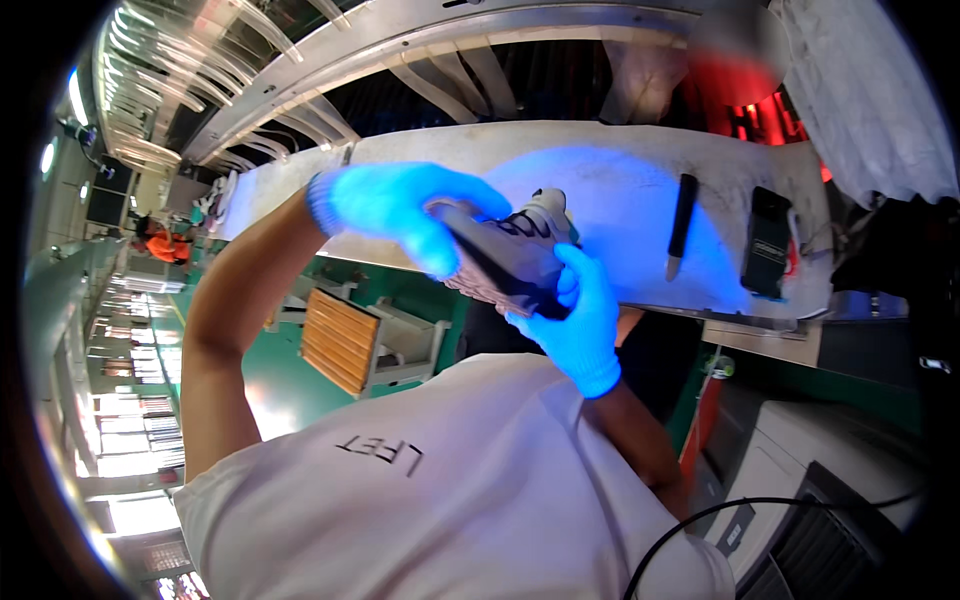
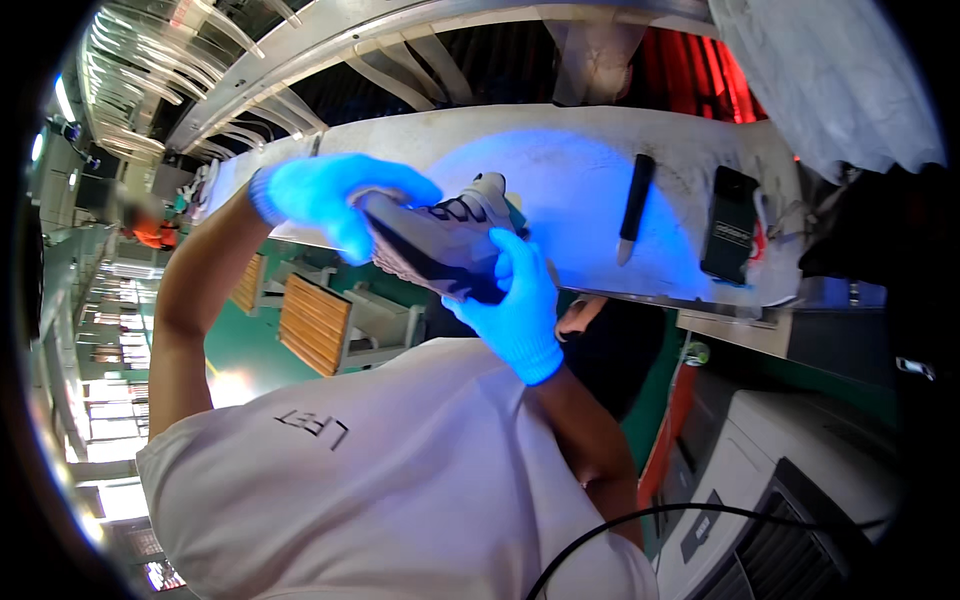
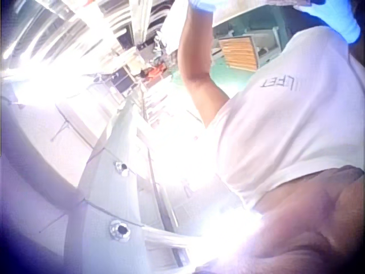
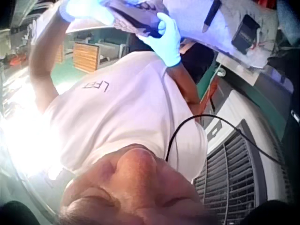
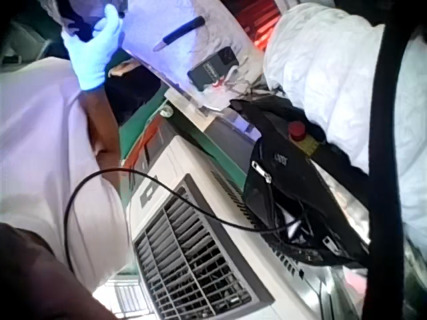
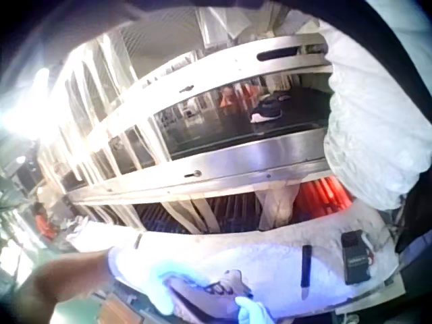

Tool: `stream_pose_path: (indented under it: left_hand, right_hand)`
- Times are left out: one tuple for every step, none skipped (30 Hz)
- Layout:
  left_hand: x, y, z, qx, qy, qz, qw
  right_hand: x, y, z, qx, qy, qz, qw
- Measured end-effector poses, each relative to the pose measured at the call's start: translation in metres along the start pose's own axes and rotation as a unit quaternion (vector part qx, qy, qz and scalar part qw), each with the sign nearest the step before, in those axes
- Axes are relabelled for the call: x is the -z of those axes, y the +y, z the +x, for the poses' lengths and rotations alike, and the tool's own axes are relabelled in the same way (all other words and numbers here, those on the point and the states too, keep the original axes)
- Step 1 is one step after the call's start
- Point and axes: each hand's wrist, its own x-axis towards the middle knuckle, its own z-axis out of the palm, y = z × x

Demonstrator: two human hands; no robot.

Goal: The person uses a small black tool to scrape and clean the surface of a sneaker held in their left hand. They repeatedly rub the tool against the shoe's upper and sole, rotating the shoe to access different areas. The person wears blue gloves and works at a bench in a factory setting.

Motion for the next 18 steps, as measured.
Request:
stream_pose_path:
  left_hand:
    - [-0.008,-0.012,-0.012,-0.075,-0.005,-0.053,0.996]
    - [-0.029,-0.020,-0.018,-0.154,0.025,-0.076,0.985]
    - [-0.053,-0.016,-0.018,-0.153,0.123,-0.043,0.980]
    - [-0.071,-0.026,-0.016,-0.172,0.206,0.017,0.963]
    - [-0.083,-0.036,-0.007,-0.185,0.242,-0.039,0.952]
    - [-0.093,-0.044,-0.001,-0.192,0.277,-0.098,0.937]
    - [-0.099,-0.051,0.003,-0.201,0.285,-0.131,0.928]
    - [-0.105,-0.057,0.007,-0.208,0.293,-0.164,0.919]
    - [-0.109,-0.061,0.010,-0.214,0.299,-0.198,0.908]
    - [-0.109,-0.063,0.010,-0.214,0.303,-0.188,0.909]
    - [-0.110,-0.064,0.008,-0.212,0.308,-0.179,0.910]
    - [-0.111,-0.065,0.007,-0.210,0.313,-0.169,0.911]
    - [-0.111,-0.066,0.008,-0.213,0.315,-0.166,0.910]
    - [-0.111,-0.068,0.011,-0.217,0.321,-0.163,0.907]
    - [-0.110,-0.067,0.011,-0.221,0.331,-0.161,0.903]
    - [-0.111,-0.066,0.010,-0.219,0.343,-0.136,0.904]
    - [-0.111,-0.064,0.009,-0.217,0.355,-0.111,0.902]
    - [-0.111,-0.062,0.010,-0.216,0.363,-0.087,0.902]
  right_hand:
    - [0.002,0.005,-0.009,-0.021,0.008,0.018,1.000]
    - [0.003,0.011,-0.017,-0.041,0.018,0.038,0.998]
    - [0.001,0.016,-0.020,-0.030,0.032,0.036,0.998]
    - [-0.003,0.016,-0.022,-0.018,0.040,0.041,0.998]
    - [-0.006,0.017,-0.025,-0.005,0.050,0.043,0.998]
    - [-0.007,0.018,-0.029,0.004,0.046,0.024,0.999]
    - [-0.007,0.016,-0.032,-0.008,0.049,0.007,0.999]
    - [-0.007,0.016,-0.035,-0.022,0.053,-0.010,0.998]
    - [-0.008,0.018,-0.037,-0.028,0.055,0.004,0.998]
    - [-0.009,0.020,-0.039,-0.033,0.057,0.018,0.998]
    - [-0.010,0.020,-0.042,-0.041,0.057,0.032,0.997]
    - [-0.010,0.019,-0.042,-0.067,0.054,0.086,0.993]
    - [-0.011,0.019,-0.039,-0.094,0.050,0.140,0.984]
    - [-0.011,0.020,-0.038,-0.120,0.041,0.193,0.973]
    - [-0.009,0.013,-0.037,-0.137,0.037,0.171,0.975]
    - [-0.007,0.010,-0.037,-0.164,0.032,0.206,0.964]
    - [-0.005,0.007,-0.035,-0.189,0.028,0.237,0.952]
    - [-0.002,0.004,-0.034,-0.216,0.028,0.267,0.939]
